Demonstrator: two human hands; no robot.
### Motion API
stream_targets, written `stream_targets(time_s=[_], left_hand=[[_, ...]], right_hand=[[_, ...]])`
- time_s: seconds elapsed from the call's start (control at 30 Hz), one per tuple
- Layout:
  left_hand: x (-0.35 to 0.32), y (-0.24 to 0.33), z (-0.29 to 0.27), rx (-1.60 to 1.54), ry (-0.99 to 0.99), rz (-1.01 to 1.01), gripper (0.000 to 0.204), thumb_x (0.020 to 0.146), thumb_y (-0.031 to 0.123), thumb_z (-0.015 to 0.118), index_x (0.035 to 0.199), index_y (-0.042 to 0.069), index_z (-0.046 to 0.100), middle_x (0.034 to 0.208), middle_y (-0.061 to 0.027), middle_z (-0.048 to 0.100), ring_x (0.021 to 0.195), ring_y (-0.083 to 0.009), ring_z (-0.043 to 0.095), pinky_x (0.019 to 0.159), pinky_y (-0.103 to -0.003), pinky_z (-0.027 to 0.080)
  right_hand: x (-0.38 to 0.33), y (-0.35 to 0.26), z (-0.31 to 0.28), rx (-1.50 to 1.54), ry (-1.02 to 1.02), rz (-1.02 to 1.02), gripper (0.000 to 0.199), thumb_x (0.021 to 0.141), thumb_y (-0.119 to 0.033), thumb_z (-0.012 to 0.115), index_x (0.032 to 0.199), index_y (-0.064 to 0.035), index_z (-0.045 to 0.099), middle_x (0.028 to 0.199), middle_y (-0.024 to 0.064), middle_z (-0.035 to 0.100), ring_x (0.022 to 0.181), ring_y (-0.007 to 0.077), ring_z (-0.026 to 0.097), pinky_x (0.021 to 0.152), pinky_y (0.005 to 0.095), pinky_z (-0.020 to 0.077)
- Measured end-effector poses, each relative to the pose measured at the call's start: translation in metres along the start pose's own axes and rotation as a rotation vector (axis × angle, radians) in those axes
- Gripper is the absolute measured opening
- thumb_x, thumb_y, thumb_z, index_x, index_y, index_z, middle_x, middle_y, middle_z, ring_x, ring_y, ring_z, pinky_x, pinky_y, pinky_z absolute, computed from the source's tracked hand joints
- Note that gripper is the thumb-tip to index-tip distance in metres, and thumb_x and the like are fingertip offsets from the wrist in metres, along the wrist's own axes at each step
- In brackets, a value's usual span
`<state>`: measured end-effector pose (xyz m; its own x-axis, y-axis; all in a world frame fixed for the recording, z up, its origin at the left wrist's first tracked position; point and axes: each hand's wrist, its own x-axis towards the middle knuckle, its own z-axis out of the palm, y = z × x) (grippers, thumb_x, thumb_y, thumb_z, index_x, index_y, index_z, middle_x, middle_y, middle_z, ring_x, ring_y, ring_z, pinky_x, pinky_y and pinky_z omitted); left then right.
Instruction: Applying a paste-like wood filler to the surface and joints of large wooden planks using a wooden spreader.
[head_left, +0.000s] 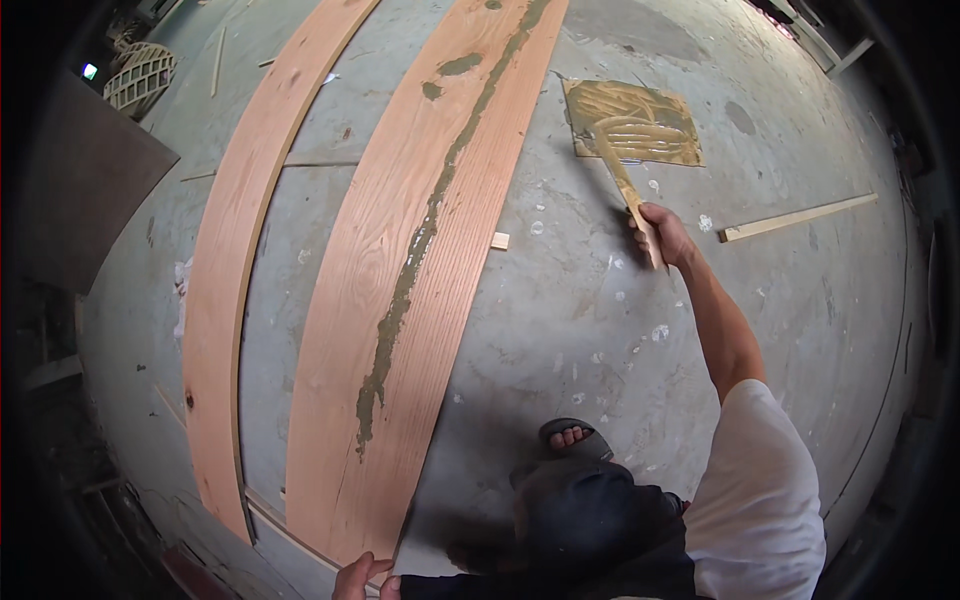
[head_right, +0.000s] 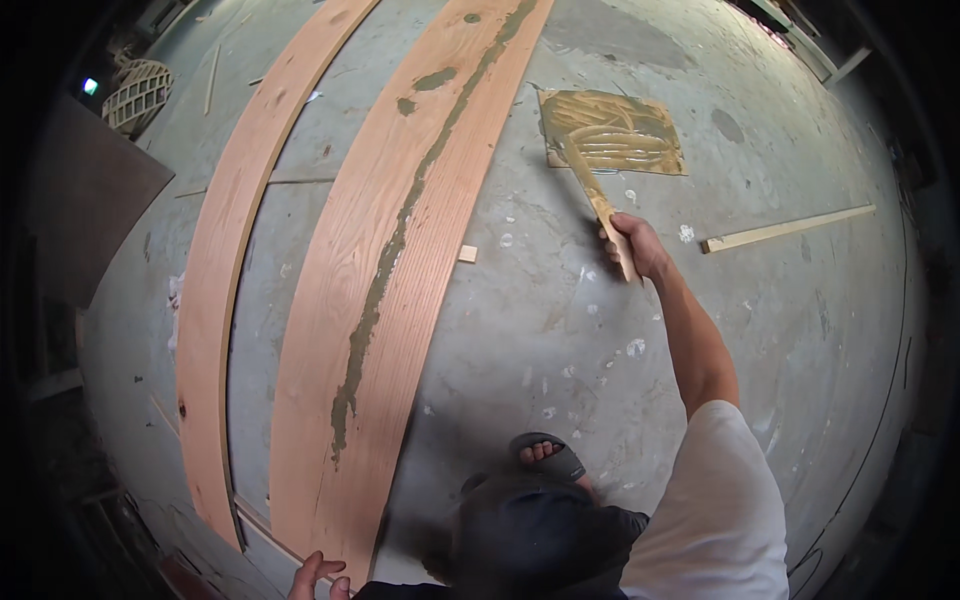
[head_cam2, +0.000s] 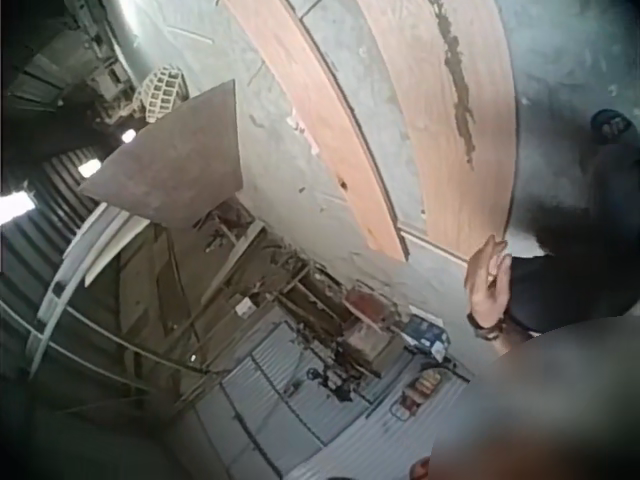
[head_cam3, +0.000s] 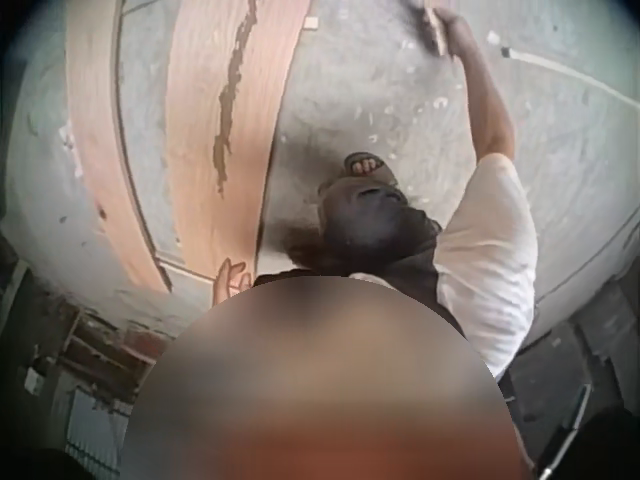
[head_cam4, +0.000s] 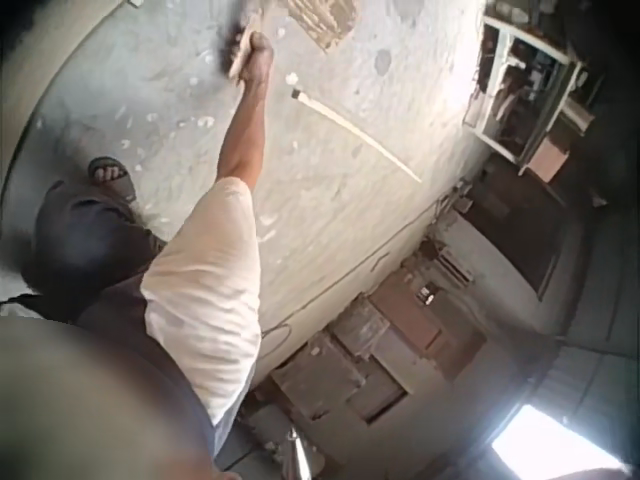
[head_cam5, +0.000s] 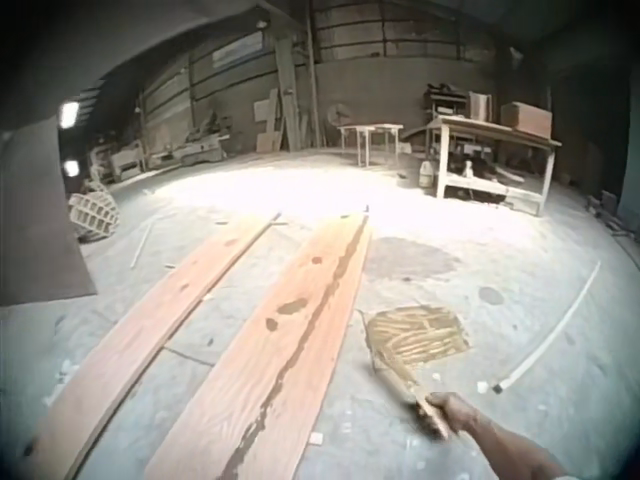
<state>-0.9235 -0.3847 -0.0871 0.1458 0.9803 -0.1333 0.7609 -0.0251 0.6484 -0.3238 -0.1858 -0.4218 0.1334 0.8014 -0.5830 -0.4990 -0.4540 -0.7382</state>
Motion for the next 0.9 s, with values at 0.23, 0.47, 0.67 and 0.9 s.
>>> stream_targets(time_s=[0.23,0.47,0.67,0.9], left_hand=[[-0.034,-0.018,-0.005,0.012,-0.013,0.202,0.033,0.074,0.007,0.083,0.102,-0.006,0.072,0.088,-0.0137,0.074,0.079,-0.0321,0.071,0.074,-0.04,0.056],[-0.099,-0.051,-0.015,-0.004,0.086,0.324,0.035,0.078,0.011,0.079,0.11,-0.001,0.072,0.092,-0.0097,0.073,0.082,-0.0262,0.07,0.078,-0.037,0.056],[-0.167,-0.078,-0.024,-0.057,0.108,0.425,0.032,0.086,0.008,0.068,0.117,0.002,0.07,0.092,-0.005,0.068,0.079,-0.019,0.066,0.078,-0.033,0.056],[-0.188,-0.086,-0.036,-0.262,0.703,0.247,0.028,0.089,0.011,0.071,0.116,0.001,0.068,0.092,-0.0091,0.065,0.083,-0.0236,0.064,0.08,-0.038,0.055]], right_hand=[[-0.076,0.041,0.085,-0.029,-0.583,-0.137,0.035,0.105,-0.03,0.048,0.125,-0.001,0.054,0.073,0.0106,0.062,0.044,0.0187,0.058,0.039,0.0299,0.0483],[-0.148,0.115,0.282,-0.715,-0.886,0.185,0.033,0.099,-0.024,0.062,0.112,0.005,0.069,0.084,0.0132,0.073,0.062,0.0189,0.068,0.057,0.0305,0.0566],[-0.163,0.207,0.404,-1.348,-1.128,-0.212,0.024,0.103,-0.021,0.061,0.116,-0.0046,0.071,0.083,0.0081,0.067,0.069,0.0168,0.062,0.065,0.0304,0.0505],[-0.183,0.211,0.409,-1.705,-0.952,-0.832,0.027,0.096,-0.019,0.065,0.122,-0.0105,0.071,0.102,0.0126,0.07,0.087,0.0338,0.068,0.077,0.0411,0.0547]])
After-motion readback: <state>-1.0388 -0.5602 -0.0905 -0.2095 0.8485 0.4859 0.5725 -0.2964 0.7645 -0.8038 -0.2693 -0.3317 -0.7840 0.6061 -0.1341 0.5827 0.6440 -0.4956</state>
